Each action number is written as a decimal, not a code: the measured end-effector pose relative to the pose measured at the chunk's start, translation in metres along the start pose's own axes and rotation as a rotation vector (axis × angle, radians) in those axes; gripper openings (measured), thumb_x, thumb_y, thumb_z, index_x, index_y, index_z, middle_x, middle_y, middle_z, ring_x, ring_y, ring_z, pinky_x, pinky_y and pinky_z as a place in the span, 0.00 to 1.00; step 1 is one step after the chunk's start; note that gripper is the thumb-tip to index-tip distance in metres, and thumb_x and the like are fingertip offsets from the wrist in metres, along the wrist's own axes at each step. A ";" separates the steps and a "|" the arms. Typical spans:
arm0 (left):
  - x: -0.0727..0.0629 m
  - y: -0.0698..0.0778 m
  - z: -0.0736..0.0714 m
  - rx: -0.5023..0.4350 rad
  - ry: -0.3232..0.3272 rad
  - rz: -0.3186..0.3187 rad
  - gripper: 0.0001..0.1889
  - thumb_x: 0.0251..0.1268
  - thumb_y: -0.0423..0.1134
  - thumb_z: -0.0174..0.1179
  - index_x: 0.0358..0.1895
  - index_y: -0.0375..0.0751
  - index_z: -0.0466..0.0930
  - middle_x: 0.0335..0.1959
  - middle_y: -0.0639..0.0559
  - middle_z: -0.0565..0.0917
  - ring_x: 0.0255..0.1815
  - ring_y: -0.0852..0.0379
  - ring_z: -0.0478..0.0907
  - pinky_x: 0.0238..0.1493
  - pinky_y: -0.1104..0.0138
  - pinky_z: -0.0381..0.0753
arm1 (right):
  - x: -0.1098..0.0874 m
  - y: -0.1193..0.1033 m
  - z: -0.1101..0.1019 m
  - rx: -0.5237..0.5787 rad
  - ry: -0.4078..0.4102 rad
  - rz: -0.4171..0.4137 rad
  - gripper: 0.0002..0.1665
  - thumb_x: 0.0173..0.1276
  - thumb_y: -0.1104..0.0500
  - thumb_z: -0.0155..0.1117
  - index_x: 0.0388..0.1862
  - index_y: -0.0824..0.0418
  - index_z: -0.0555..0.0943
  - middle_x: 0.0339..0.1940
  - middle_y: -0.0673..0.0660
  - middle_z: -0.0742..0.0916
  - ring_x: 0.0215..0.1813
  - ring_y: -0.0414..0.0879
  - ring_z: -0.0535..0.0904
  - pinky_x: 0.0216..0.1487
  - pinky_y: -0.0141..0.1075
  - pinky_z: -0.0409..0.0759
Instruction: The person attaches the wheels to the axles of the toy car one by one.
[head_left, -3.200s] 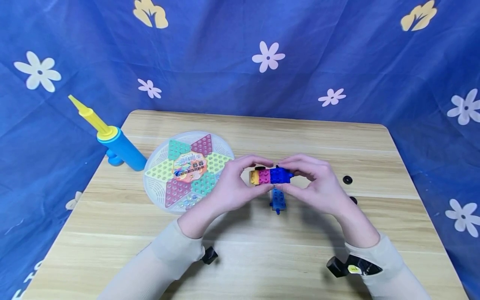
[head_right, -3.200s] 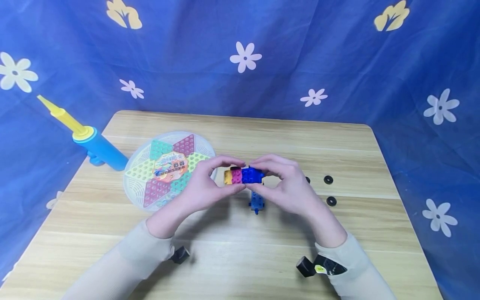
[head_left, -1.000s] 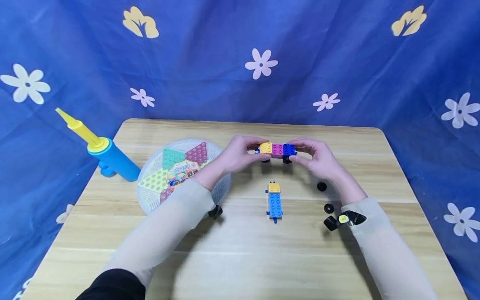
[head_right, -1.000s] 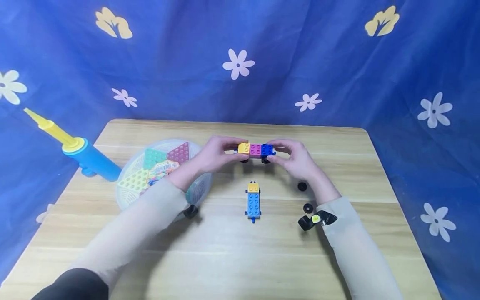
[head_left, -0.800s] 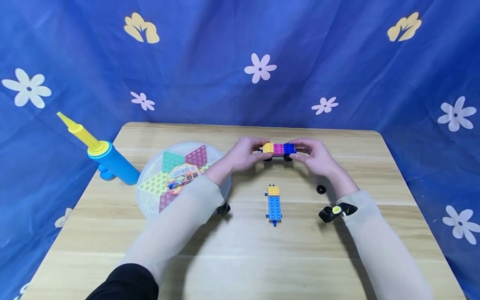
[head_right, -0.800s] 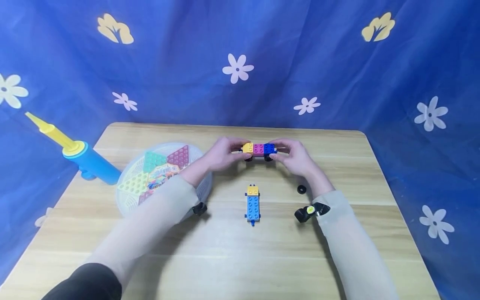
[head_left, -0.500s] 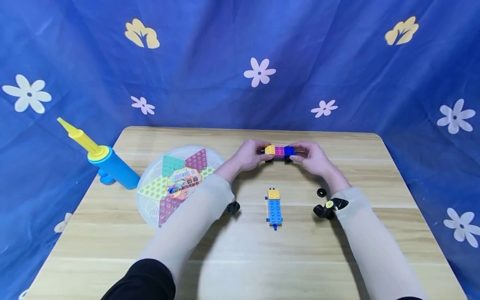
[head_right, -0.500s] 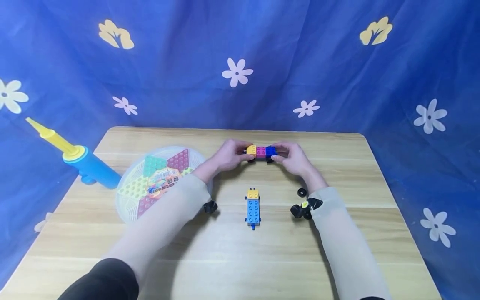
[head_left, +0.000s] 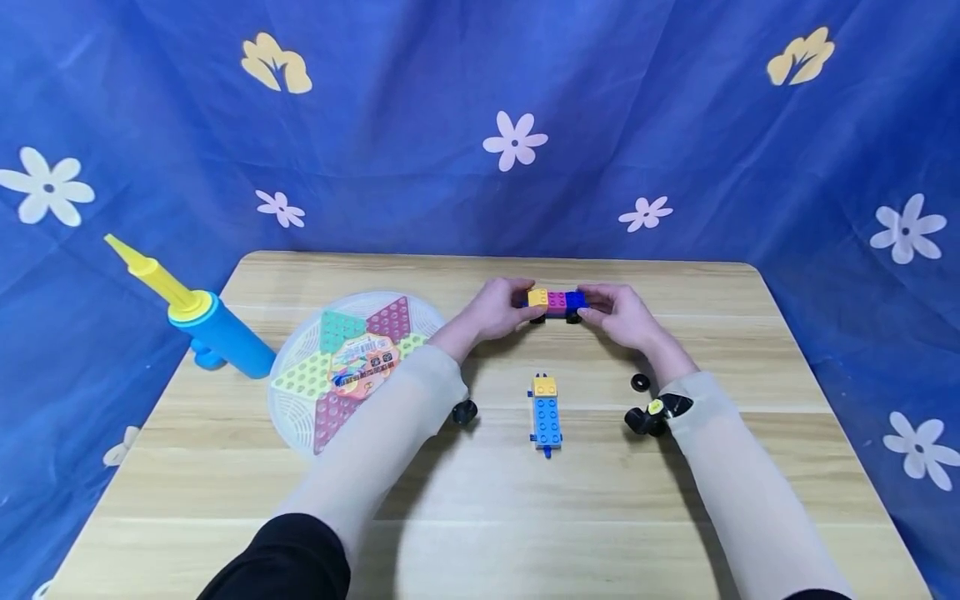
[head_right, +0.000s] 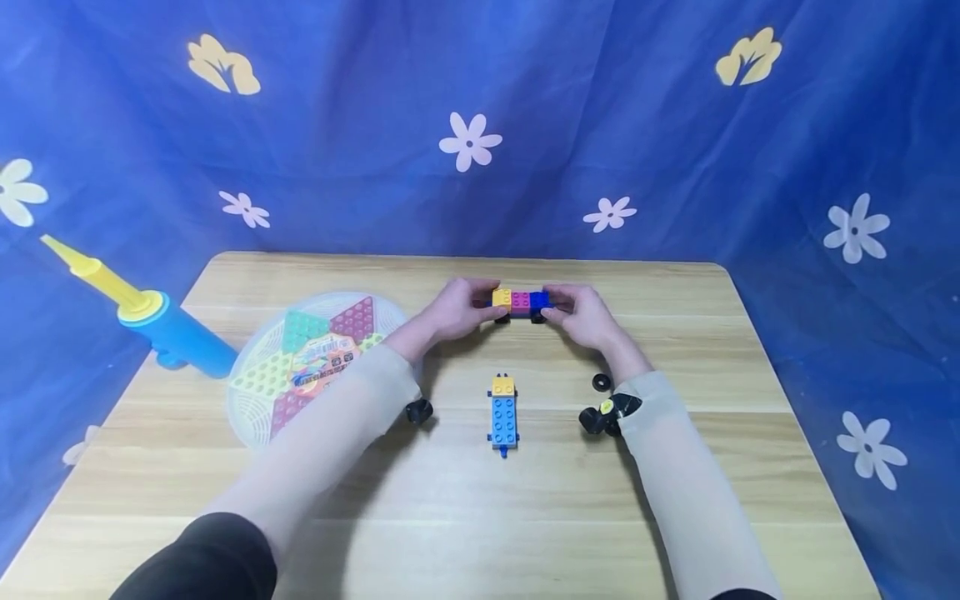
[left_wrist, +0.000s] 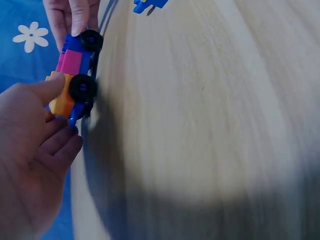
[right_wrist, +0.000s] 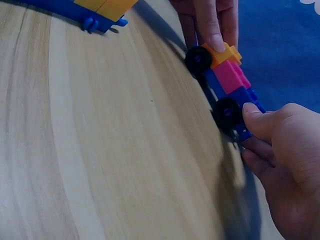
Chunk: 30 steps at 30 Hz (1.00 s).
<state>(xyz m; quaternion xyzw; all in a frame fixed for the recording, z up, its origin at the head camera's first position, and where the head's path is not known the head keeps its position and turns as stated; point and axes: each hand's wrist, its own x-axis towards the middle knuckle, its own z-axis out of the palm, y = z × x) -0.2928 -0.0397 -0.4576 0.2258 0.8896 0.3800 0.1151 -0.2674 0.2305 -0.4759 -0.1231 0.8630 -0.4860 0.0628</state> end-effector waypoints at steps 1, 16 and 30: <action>-0.003 0.001 -0.002 -0.018 0.001 -0.004 0.36 0.76 0.51 0.67 0.79 0.37 0.68 0.75 0.42 0.74 0.73 0.46 0.75 0.73 0.58 0.73 | -0.002 -0.002 -0.001 -0.007 -0.002 0.003 0.32 0.77 0.65 0.68 0.76 0.69 0.73 0.68 0.68 0.82 0.67 0.60 0.81 0.71 0.48 0.76; -0.072 0.032 -0.030 -0.139 0.038 0.183 0.38 0.70 0.45 0.73 0.78 0.38 0.68 0.76 0.44 0.73 0.75 0.49 0.71 0.74 0.63 0.71 | -0.051 -0.033 -0.025 0.022 0.032 -0.119 0.28 0.74 0.65 0.71 0.71 0.68 0.78 0.69 0.67 0.82 0.70 0.62 0.78 0.74 0.52 0.73; -0.144 0.047 0.004 -0.130 0.006 0.171 0.49 0.56 0.54 0.82 0.79 0.42 0.69 0.77 0.52 0.72 0.76 0.50 0.69 0.75 0.57 0.69 | -0.123 -0.049 -0.034 -0.044 0.026 -0.170 0.25 0.74 0.65 0.72 0.68 0.65 0.81 0.67 0.64 0.84 0.69 0.61 0.79 0.72 0.44 0.75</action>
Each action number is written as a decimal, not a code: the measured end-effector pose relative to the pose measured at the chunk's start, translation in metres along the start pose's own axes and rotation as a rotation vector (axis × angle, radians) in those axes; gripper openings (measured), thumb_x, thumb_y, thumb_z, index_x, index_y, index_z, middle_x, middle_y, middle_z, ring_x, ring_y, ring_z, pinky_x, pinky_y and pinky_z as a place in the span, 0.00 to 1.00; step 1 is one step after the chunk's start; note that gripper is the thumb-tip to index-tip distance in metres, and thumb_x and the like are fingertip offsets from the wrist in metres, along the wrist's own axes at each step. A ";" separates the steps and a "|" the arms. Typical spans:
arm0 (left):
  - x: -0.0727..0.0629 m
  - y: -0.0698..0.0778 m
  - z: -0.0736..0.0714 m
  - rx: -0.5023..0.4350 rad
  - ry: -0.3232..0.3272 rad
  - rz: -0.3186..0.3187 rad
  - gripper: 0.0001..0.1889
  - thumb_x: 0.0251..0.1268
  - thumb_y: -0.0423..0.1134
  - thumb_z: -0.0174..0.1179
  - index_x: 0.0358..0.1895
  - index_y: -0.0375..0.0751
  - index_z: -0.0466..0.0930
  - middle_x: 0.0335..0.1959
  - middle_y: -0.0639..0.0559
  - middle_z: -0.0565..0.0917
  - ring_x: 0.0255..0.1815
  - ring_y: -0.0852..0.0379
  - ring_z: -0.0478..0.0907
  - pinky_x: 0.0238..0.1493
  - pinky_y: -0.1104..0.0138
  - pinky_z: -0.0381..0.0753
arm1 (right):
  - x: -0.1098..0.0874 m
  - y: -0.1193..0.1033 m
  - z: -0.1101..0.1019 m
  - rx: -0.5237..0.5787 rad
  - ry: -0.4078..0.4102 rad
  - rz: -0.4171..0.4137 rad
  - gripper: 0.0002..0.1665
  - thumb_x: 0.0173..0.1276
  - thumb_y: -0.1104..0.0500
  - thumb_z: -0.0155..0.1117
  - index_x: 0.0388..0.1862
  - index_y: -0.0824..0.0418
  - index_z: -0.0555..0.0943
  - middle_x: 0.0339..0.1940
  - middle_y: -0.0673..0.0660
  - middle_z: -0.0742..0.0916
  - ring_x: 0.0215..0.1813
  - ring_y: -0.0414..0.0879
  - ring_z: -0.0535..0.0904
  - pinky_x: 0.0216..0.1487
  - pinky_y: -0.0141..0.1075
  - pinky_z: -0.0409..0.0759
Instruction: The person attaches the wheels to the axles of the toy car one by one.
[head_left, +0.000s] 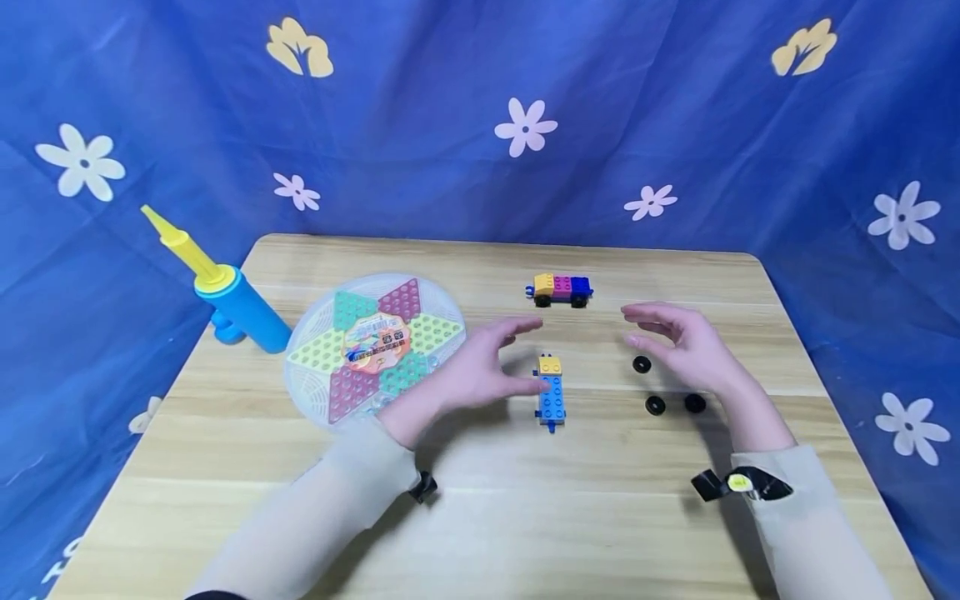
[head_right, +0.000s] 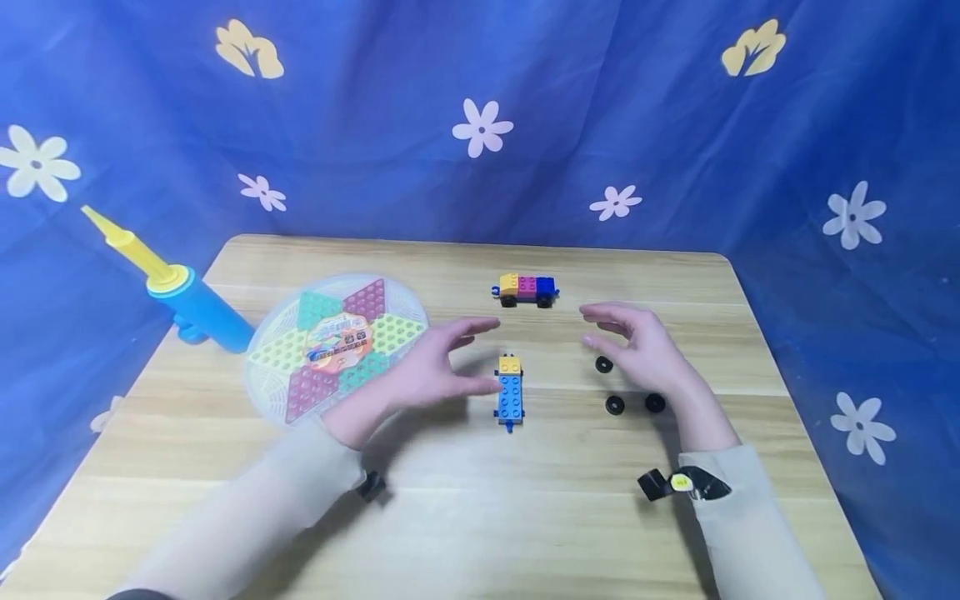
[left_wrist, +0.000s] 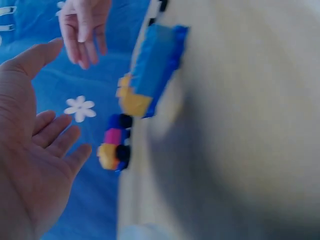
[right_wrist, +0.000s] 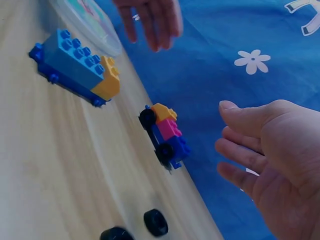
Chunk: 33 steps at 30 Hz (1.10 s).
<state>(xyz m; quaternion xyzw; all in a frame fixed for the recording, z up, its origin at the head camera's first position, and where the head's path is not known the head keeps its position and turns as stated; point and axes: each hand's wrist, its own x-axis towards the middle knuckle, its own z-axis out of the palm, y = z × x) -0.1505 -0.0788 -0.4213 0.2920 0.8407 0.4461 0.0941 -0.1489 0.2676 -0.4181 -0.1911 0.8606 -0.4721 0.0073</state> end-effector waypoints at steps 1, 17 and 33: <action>-0.002 -0.002 0.004 0.021 -0.012 -0.010 0.51 0.55 0.55 0.82 0.79 0.43 0.68 0.78 0.52 0.72 0.77 0.49 0.69 0.76 0.56 0.69 | -0.005 0.001 0.000 -0.003 0.001 0.000 0.25 0.74 0.65 0.72 0.68 0.64 0.82 0.66 0.63 0.84 0.68 0.60 0.80 0.71 0.41 0.76; -0.007 -0.016 0.044 0.122 -0.130 -0.060 0.64 0.44 0.58 0.87 0.84 0.43 0.58 0.80 0.48 0.68 0.78 0.51 0.67 0.80 0.58 0.60 | -0.064 0.027 0.008 -0.145 0.045 -0.007 0.21 0.66 0.63 0.80 0.58 0.62 0.88 0.56 0.55 0.89 0.60 0.42 0.82 0.63 0.19 0.71; 0.001 -0.022 0.048 0.198 -0.177 -0.093 0.63 0.45 0.57 0.85 0.83 0.41 0.59 0.79 0.45 0.68 0.79 0.49 0.65 0.80 0.59 0.60 | -0.084 0.052 0.012 -0.271 0.012 -0.079 0.26 0.54 0.59 0.89 0.53 0.58 0.90 0.51 0.48 0.90 0.55 0.44 0.83 0.63 0.19 0.67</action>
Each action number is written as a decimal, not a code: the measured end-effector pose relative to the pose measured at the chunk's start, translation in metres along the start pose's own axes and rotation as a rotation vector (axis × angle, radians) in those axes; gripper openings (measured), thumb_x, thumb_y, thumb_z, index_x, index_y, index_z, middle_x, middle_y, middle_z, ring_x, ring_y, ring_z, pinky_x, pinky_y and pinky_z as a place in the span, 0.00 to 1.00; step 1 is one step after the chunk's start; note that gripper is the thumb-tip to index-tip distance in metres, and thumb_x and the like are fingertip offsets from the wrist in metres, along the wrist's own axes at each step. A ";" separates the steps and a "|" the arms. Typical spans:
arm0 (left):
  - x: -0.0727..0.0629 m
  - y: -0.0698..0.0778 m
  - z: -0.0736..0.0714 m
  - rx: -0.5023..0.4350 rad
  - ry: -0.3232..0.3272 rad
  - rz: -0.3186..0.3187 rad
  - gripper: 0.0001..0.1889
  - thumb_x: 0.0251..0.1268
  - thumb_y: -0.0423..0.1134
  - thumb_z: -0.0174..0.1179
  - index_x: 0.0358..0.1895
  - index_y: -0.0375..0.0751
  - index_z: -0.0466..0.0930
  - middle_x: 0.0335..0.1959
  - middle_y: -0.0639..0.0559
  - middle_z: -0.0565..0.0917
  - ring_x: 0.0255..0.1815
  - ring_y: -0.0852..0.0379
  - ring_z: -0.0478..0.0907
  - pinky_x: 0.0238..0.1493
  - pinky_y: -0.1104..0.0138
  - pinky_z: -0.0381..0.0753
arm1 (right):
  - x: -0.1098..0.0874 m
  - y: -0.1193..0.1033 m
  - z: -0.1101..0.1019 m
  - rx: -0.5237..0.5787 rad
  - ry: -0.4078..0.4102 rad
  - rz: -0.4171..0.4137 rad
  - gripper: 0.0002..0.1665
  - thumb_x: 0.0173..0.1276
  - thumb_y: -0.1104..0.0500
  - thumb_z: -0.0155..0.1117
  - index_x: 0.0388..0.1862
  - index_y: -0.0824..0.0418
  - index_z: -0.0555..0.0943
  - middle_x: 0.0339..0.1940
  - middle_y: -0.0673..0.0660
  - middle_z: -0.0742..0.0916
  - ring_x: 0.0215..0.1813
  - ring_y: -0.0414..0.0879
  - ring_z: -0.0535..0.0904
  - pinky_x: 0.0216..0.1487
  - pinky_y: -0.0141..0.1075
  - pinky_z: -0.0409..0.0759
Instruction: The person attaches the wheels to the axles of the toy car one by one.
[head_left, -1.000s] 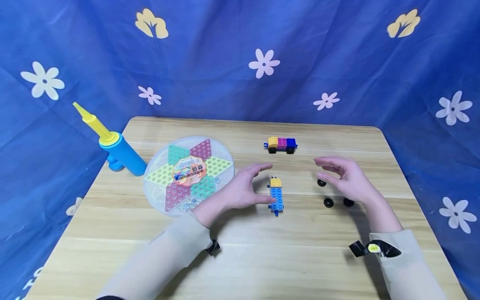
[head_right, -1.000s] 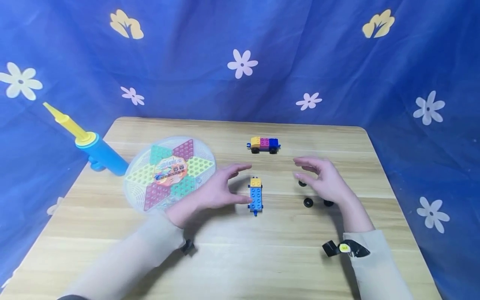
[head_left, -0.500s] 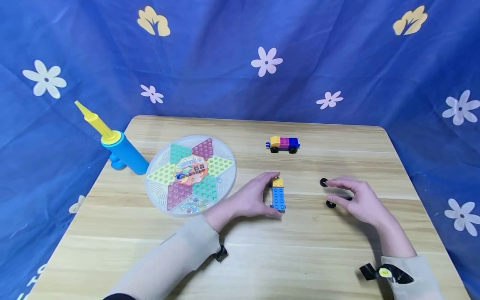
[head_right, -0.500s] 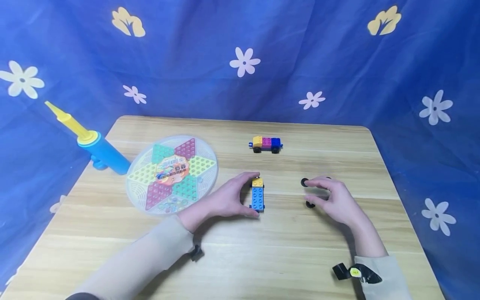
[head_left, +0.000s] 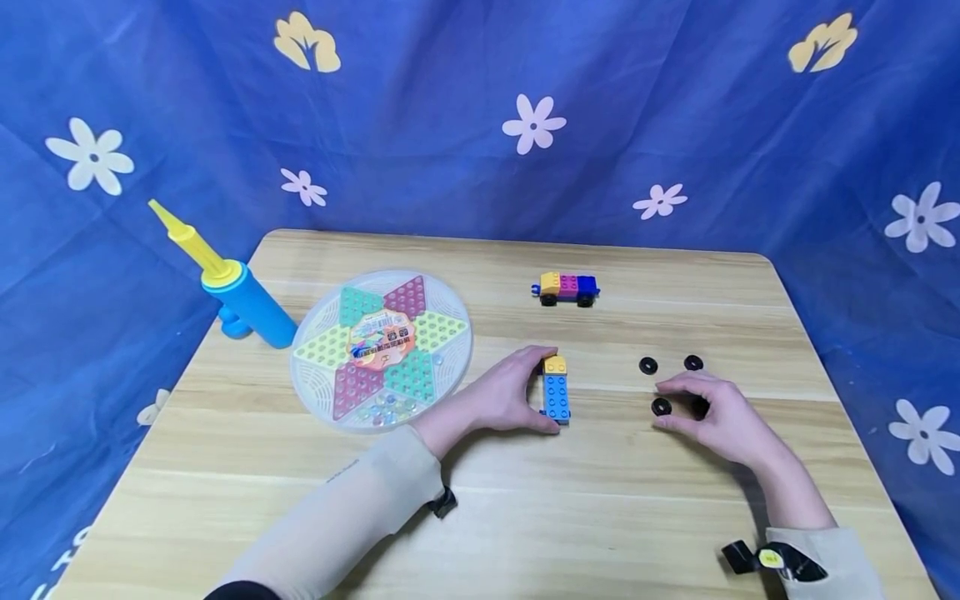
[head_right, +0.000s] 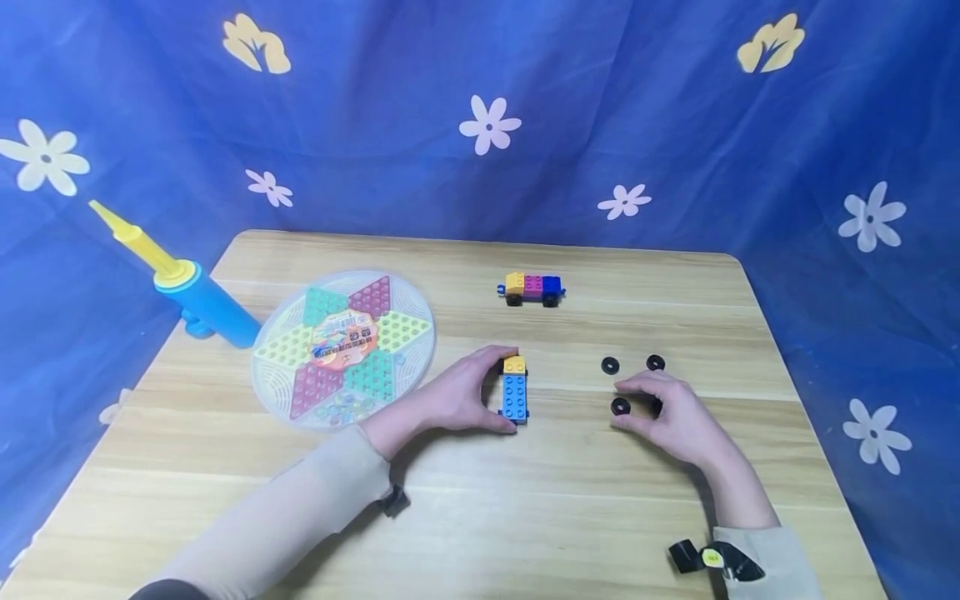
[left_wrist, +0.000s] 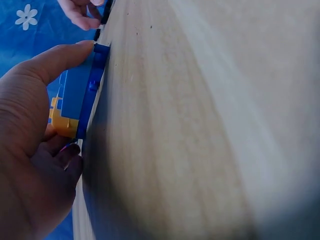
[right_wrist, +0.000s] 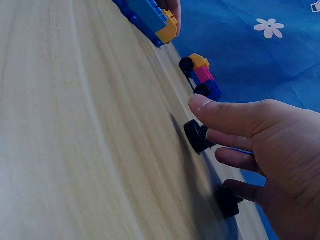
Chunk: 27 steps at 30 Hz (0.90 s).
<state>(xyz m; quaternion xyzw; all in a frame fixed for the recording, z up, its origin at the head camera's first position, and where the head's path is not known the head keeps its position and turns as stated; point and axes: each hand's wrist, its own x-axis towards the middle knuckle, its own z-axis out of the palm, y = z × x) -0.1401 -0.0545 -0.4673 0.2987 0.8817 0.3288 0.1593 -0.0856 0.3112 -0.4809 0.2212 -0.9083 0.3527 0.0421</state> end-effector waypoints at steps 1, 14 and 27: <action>0.000 0.000 0.000 -0.001 0.002 0.002 0.62 0.45 0.57 0.85 0.83 0.41 0.59 0.79 0.45 0.68 0.79 0.49 0.65 0.80 0.59 0.61 | 0.000 0.000 0.000 -0.004 -0.004 -0.003 0.27 0.54 0.59 0.89 0.53 0.58 0.90 0.51 0.48 0.89 0.55 0.44 0.83 0.63 0.19 0.68; 0.002 -0.001 0.000 -0.002 0.040 0.013 0.60 0.46 0.58 0.85 0.81 0.42 0.62 0.74 0.48 0.73 0.74 0.50 0.71 0.78 0.59 0.65 | 0.001 0.001 0.002 -0.033 -0.022 -0.068 0.22 0.59 0.66 0.84 0.52 0.58 0.90 0.47 0.47 0.89 0.49 0.44 0.83 0.54 0.28 0.77; -0.003 0.011 -0.013 -0.069 0.128 0.028 0.60 0.46 0.56 0.85 0.83 0.44 0.60 0.78 0.48 0.69 0.75 0.47 0.69 0.77 0.53 0.66 | 0.008 -0.017 -0.006 0.045 0.028 -0.069 0.22 0.66 0.72 0.76 0.59 0.66 0.87 0.50 0.47 0.85 0.47 0.42 0.83 0.50 0.29 0.80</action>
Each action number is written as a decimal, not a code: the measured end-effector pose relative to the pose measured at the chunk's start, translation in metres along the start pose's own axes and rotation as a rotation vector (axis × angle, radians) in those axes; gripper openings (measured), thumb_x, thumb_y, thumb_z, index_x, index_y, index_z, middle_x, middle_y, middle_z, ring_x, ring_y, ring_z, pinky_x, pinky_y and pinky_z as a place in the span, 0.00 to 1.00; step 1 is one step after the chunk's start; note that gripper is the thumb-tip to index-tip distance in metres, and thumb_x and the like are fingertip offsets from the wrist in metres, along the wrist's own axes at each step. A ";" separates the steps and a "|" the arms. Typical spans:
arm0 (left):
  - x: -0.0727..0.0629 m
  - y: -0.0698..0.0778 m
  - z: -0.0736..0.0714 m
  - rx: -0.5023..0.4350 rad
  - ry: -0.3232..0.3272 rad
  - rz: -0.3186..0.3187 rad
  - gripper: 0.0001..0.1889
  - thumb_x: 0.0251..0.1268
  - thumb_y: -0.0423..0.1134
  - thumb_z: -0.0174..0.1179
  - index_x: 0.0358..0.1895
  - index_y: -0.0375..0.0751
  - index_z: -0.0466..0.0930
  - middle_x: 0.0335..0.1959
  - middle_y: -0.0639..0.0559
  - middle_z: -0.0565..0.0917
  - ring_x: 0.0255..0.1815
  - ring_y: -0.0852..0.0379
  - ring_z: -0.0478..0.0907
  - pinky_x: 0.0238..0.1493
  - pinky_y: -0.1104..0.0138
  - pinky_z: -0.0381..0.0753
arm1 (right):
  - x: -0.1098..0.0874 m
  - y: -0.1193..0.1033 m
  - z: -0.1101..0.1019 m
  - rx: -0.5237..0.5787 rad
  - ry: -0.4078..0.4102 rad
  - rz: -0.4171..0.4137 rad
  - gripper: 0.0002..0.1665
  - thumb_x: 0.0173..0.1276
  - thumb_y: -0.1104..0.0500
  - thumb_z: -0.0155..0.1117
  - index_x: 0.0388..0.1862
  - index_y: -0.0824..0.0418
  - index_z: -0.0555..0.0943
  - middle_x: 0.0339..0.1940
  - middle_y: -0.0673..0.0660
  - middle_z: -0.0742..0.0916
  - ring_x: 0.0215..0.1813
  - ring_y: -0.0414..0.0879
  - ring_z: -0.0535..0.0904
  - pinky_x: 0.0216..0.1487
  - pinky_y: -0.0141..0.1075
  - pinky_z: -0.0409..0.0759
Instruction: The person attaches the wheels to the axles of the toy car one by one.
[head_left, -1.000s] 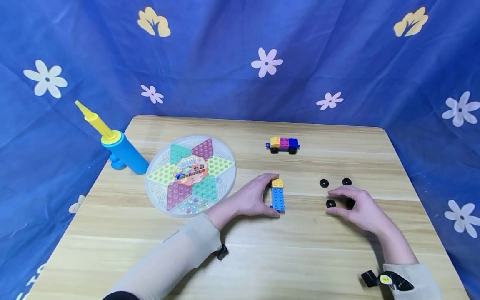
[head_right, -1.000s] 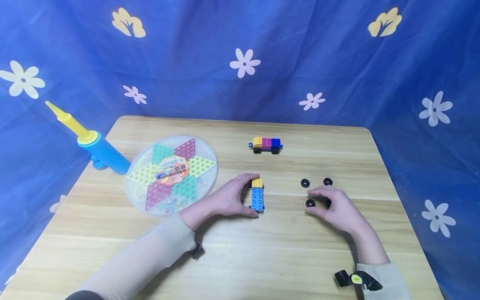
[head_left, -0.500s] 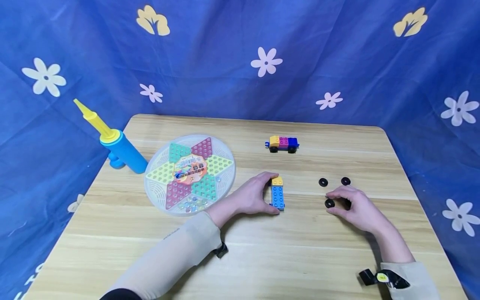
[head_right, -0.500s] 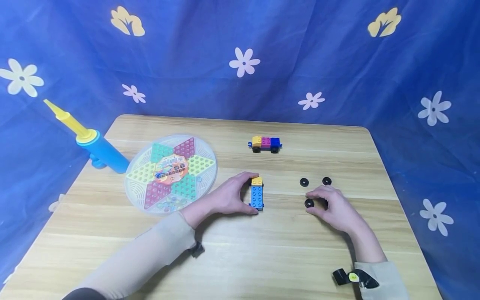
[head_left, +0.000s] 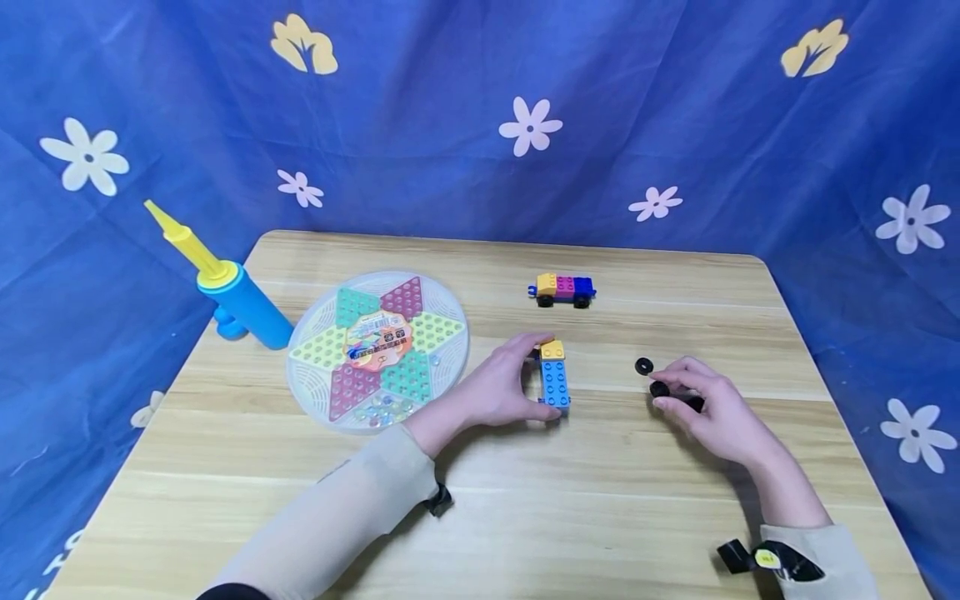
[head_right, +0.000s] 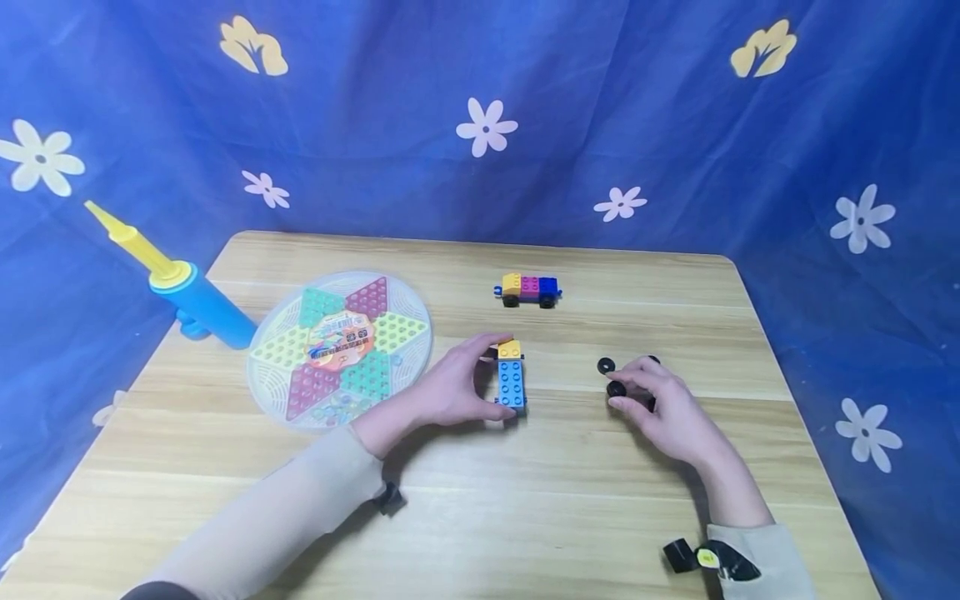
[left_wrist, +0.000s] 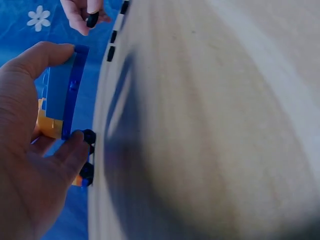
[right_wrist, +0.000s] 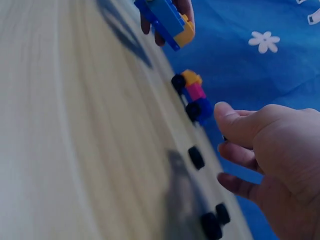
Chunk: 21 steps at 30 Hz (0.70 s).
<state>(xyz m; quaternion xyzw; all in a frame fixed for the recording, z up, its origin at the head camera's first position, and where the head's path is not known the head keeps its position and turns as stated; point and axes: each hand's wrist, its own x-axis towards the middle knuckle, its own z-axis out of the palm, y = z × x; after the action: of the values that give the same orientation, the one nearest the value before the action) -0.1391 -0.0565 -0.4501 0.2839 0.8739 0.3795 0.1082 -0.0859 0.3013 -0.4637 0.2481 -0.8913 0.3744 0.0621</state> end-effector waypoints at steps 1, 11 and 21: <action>-0.001 0.001 -0.002 -0.015 0.005 0.007 0.60 0.47 0.55 0.85 0.83 0.44 0.60 0.79 0.49 0.68 0.74 0.47 0.70 0.77 0.53 0.67 | 0.001 -0.004 -0.001 0.004 0.008 -0.008 0.22 0.66 0.72 0.76 0.58 0.65 0.87 0.50 0.47 0.85 0.47 0.42 0.83 0.49 0.29 0.80; -0.011 0.014 -0.019 -0.183 0.095 0.137 0.63 0.41 0.43 0.88 0.84 0.51 0.57 0.77 0.55 0.67 0.68 0.55 0.73 0.69 0.58 0.76 | 0.017 -0.041 0.002 0.192 0.014 -0.107 0.27 0.63 0.79 0.74 0.56 0.56 0.86 0.52 0.51 0.85 0.48 0.43 0.82 0.49 0.30 0.82; -0.016 0.025 -0.034 -0.417 0.183 0.326 0.59 0.38 0.27 0.86 0.79 0.43 0.62 0.72 0.50 0.69 0.62 0.51 0.78 0.60 0.60 0.84 | 0.036 -0.071 0.008 0.332 0.050 -0.189 0.29 0.58 0.85 0.72 0.55 0.64 0.86 0.51 0.58 0.87 0.48 0.47 0.84 0.53 0.32 0.84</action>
<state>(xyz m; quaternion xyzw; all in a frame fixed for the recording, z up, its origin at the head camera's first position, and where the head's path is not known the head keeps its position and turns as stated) -0.1294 -0.0726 -0.4089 0.3569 0.7260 0.5874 0.0226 -0.0821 0.2391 -0.4128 0.3283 -0.7883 0.5146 0.0772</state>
